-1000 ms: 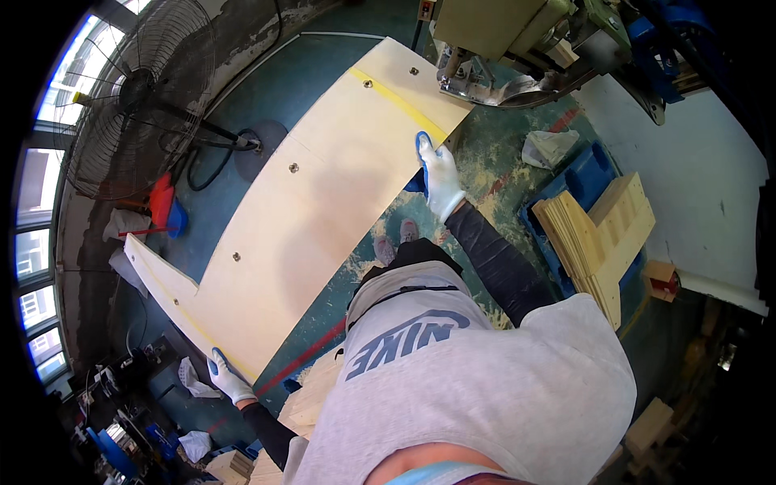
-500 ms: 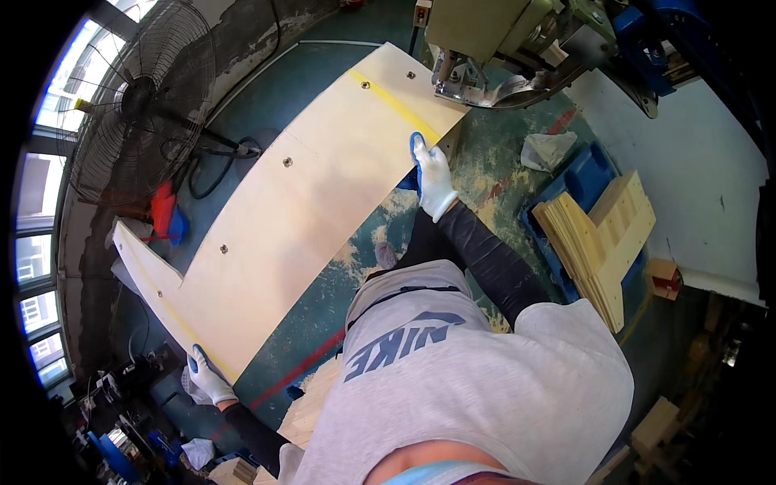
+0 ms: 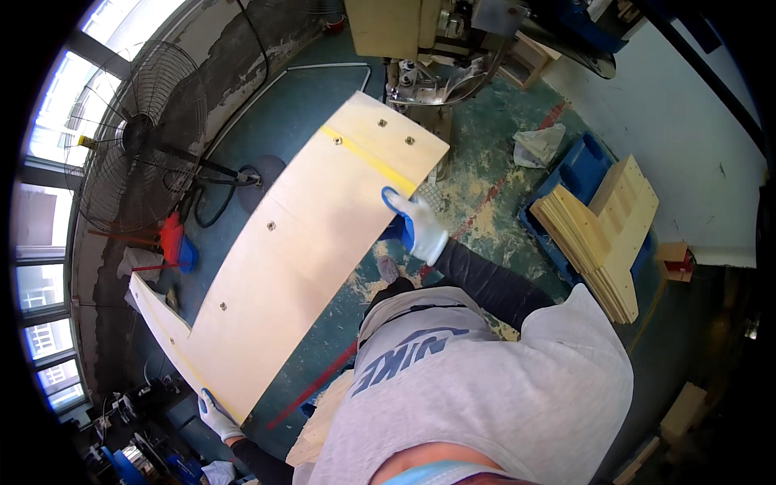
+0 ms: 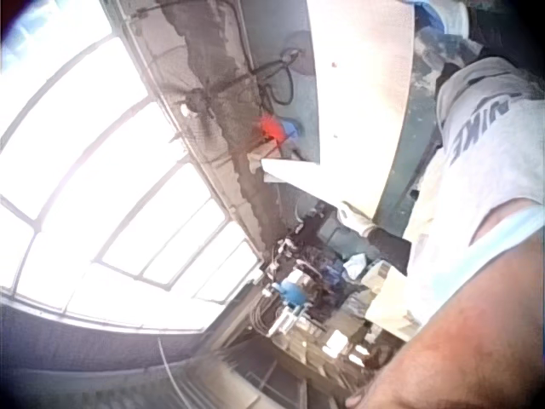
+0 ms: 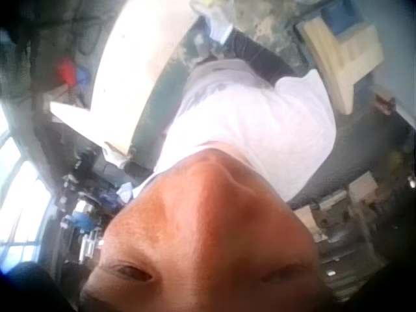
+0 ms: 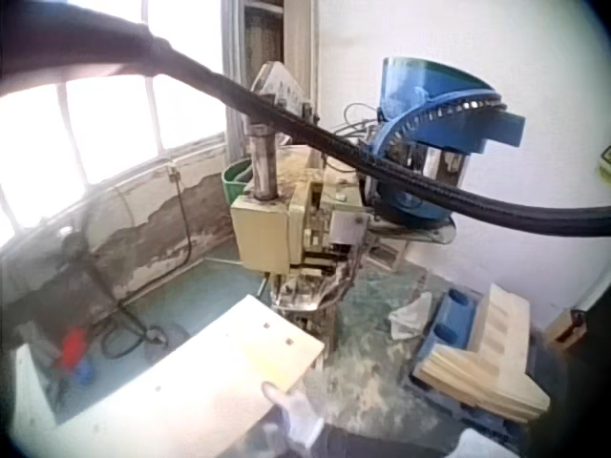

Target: The person aligns L-shaped wooden panels under an industrial machine head before moving them to a stack.

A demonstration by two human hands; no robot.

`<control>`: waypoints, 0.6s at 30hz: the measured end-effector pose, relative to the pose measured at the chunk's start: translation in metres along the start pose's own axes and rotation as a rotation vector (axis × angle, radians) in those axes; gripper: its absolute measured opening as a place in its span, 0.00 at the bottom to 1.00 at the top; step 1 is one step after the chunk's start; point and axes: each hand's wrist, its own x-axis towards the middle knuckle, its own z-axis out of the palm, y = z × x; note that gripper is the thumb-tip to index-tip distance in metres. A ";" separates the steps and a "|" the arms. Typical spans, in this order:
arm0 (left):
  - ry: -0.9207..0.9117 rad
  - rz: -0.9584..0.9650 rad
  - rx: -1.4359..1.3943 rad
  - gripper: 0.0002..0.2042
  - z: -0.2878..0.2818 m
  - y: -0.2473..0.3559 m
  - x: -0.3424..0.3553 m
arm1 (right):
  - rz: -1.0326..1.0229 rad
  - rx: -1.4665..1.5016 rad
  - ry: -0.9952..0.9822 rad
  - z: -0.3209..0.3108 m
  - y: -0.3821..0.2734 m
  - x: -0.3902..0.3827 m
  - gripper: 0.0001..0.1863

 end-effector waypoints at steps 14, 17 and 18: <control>-0.753 -0.132 -0.203 0.19 0.313 0.065 -0.276 | -0.826 0.256 0.381 -0.215 -0.090 -0.229 0.31; -0.879 -0.073 -0.192 0.22 0.411 0.044 -0.410 | -0.792 0.203 0.465 -0.236 -0.060 -0.264 0.30; -0.961 -0.075 -0.224 0.21 0.436 0.037 -0.443 | -0.812 0.191 0.556 -0.249 -0.052 -0.272 0.26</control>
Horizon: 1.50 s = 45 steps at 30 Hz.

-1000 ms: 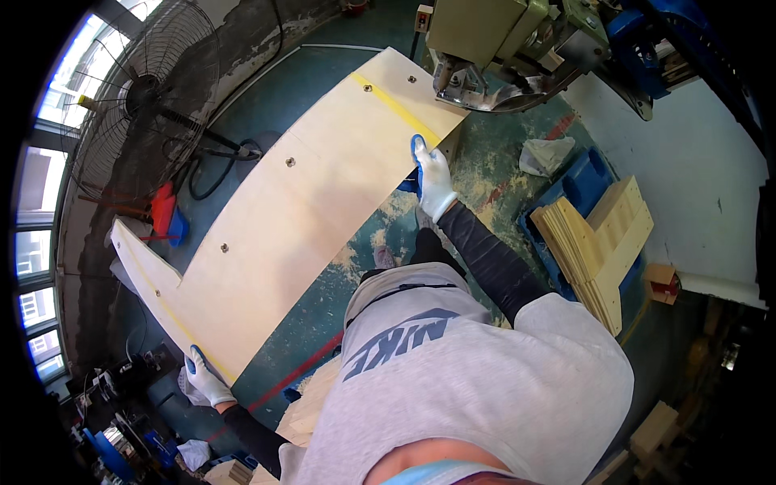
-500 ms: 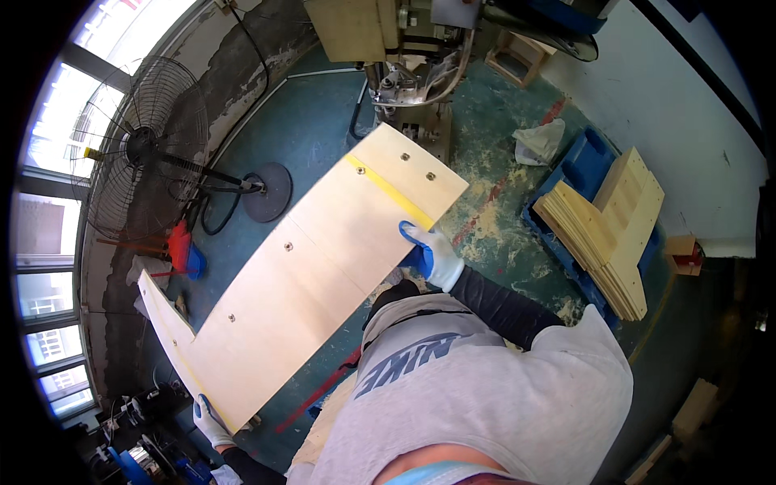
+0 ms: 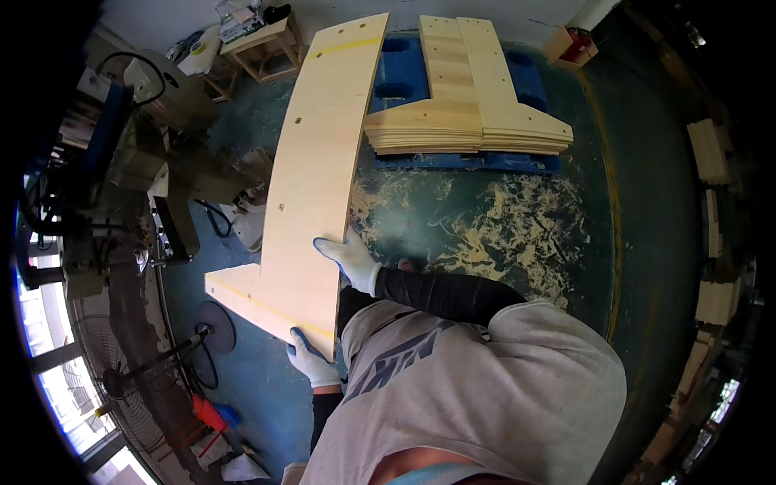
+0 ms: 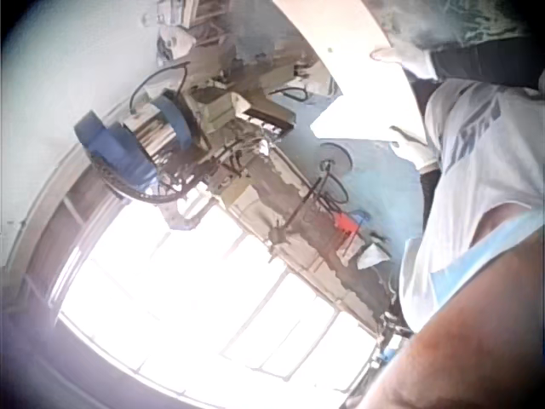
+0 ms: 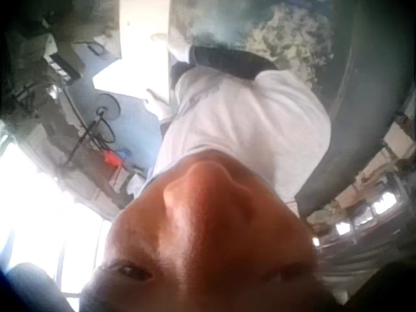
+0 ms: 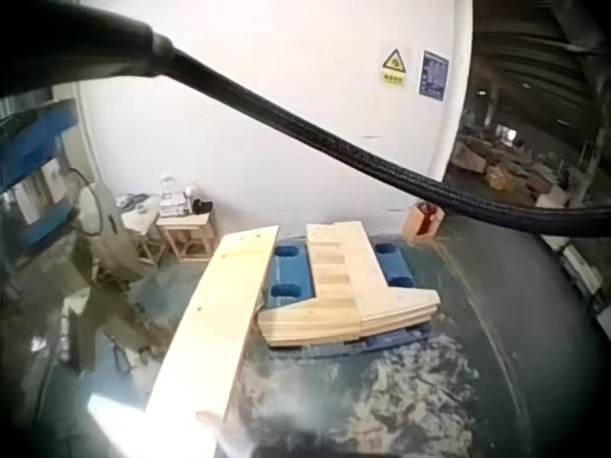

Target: The person aligns L-shaped wooden panels under an industrial machine head before moving them to a stack.

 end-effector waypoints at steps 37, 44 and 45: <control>-0.631 0.273 1.211 0.50 1.002 -0.394 0.350 | -0.149 -1.541 0.550 -0.864 -0.334 0.582 0.41; -0.771 0.302 1.109 0.58 1.075 -0.423 0.337 | 0.176 -1.372 0.652 -0.953 -0.338 0.610 0.59; -0.743 0.132 1.241 0.58 1.080 -0.421 0.309 | 0.255 -1.370 0.700 -0.958 -0.320 0.615 0.61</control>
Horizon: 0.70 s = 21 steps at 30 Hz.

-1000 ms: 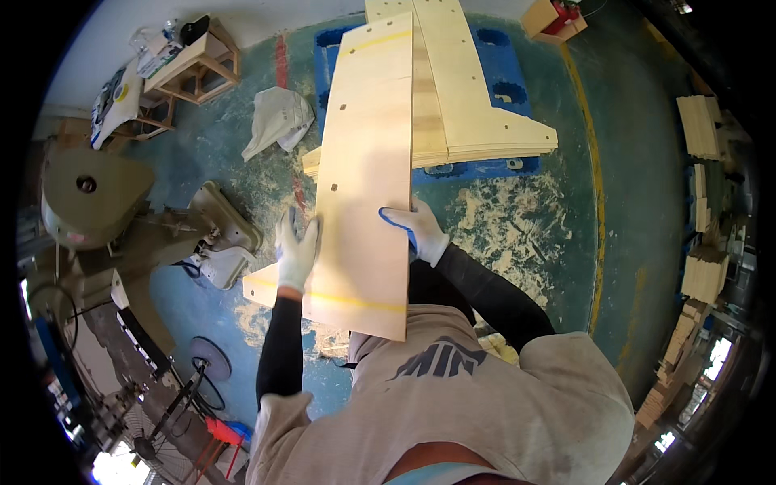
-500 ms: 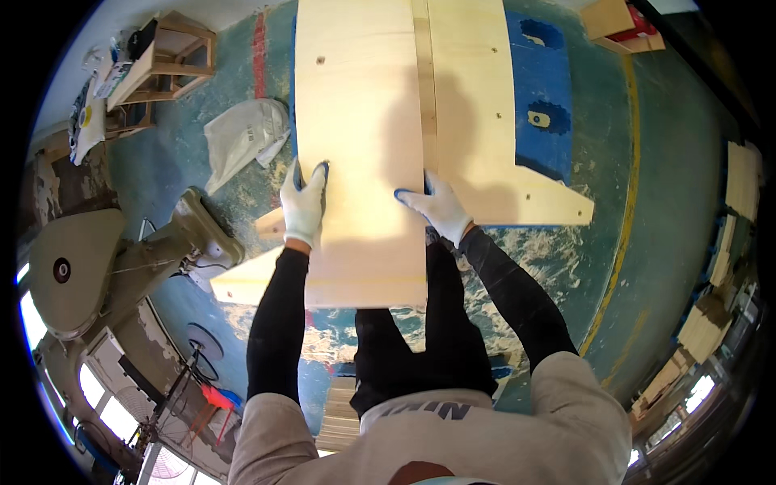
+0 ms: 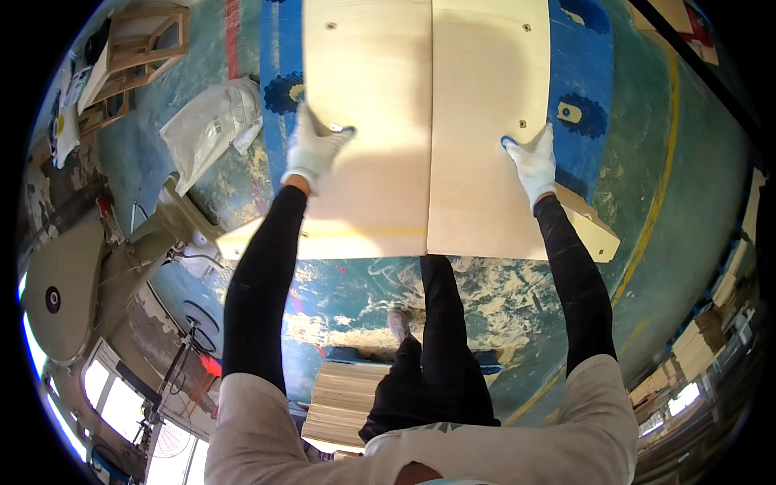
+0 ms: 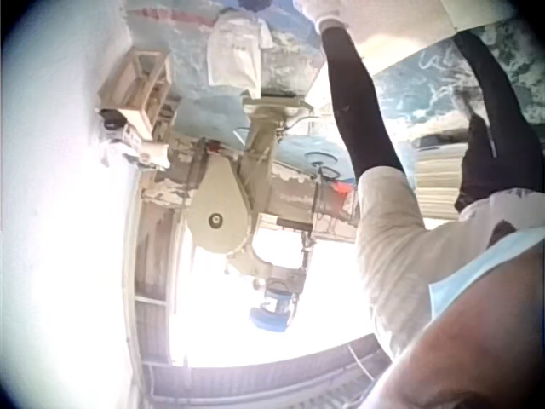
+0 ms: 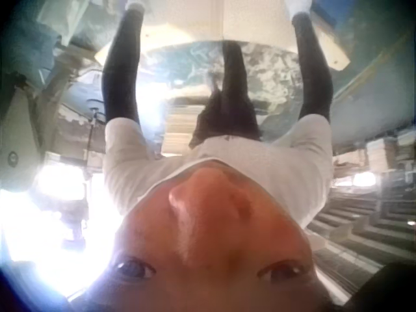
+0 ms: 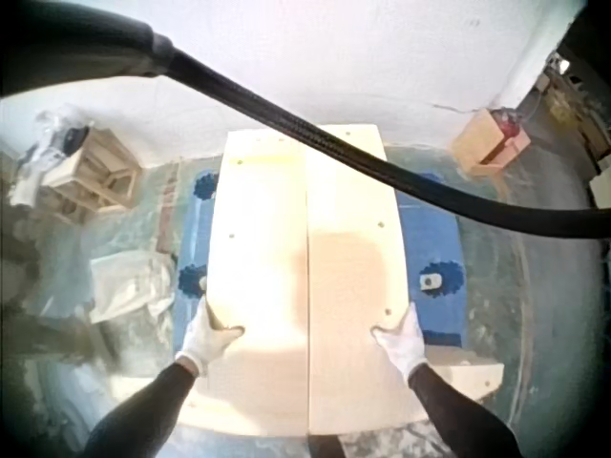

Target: The person aligns L-shaped wooden panels under an industrial machine head before moving them to a stack.

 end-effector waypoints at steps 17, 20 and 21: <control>0.158 -0.200 -0.228 0.27 -0.036 -0.146 -0.430 | -0.084 0.289 -0.519 0.007 -0.038 -0.271 0.19; 0.233 -0.485 -0.344 0.27 -0.049 -0.221 -0.561 | -0.150 0.144 -0.745 0.022 -0.070 -0.367 0.17; 0.311 -0.514 -0.352 0.27 -0.052 -0.248 -0.601 | -0.173 0.205 -0.816 0.030 -0.080 -0.398 0.16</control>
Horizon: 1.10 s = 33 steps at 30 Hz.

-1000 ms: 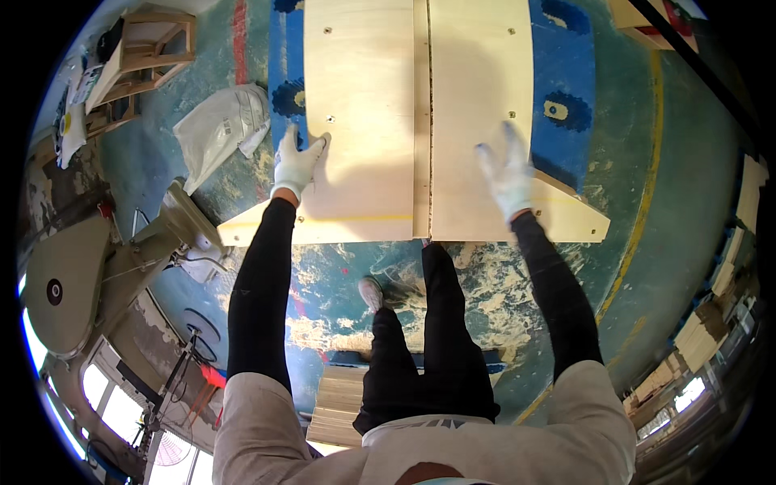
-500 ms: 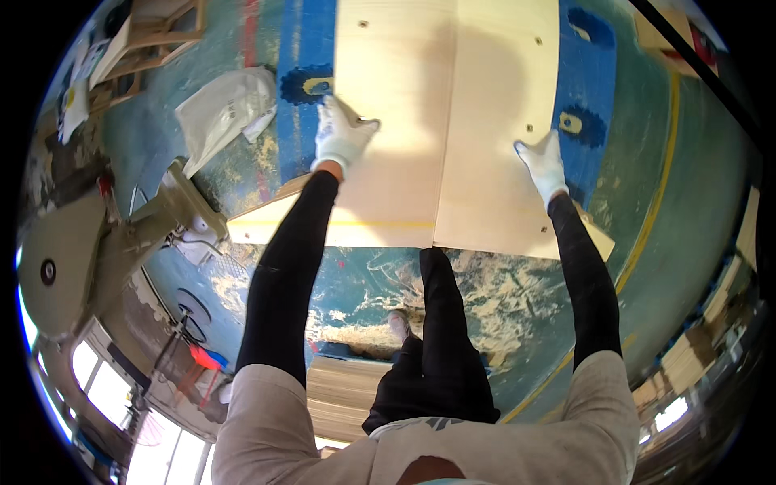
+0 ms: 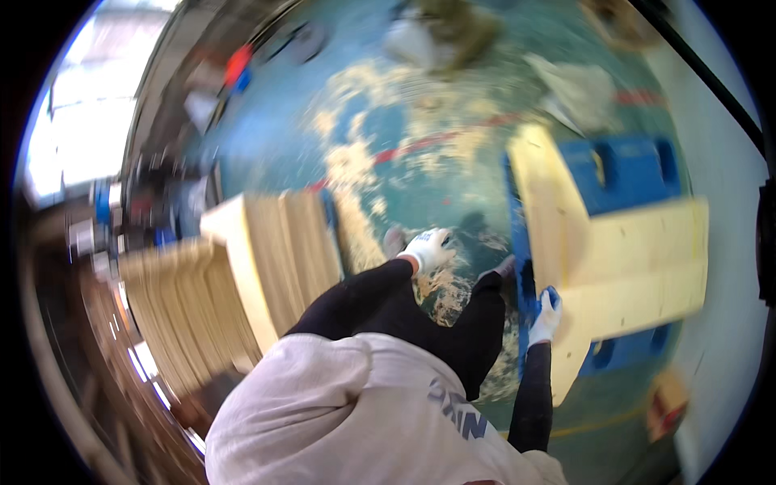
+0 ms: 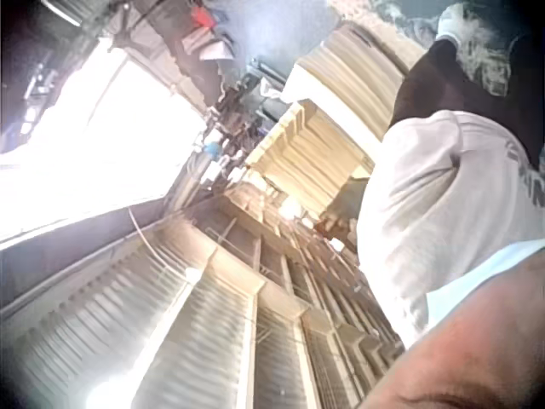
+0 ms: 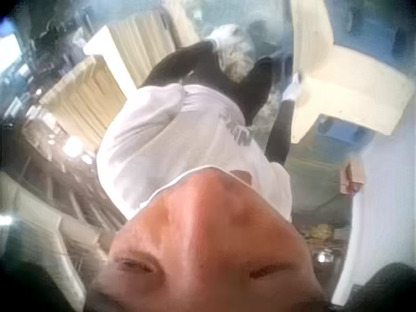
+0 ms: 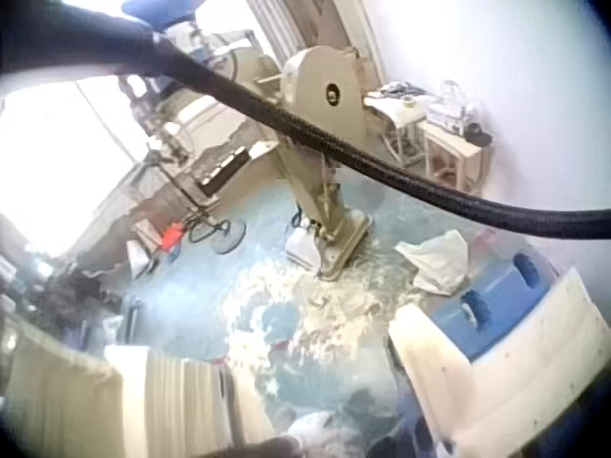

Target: The person aligns L-shaped wooden panels under an industrial machine head before moving them to a stack.

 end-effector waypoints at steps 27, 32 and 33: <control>0.879 -0.786 -0.365 0.40 -0.215 -0.638 -0.280 | 0.514 -0.484 -0.985 0.675 0.080 -0.416 0.28; 0.848 -0.671 -0.278 0.40 -0.236 -0.561 -0.240 | 0.666 -0.288 -0.831 0.683 0.074 -0.417 0.20; 0.850 -0.701 -0.352 0.42 -0.243 -0.557 -0.235 | 0.609 -0.292 -0.873 0.684 0.064 -0.410 0.20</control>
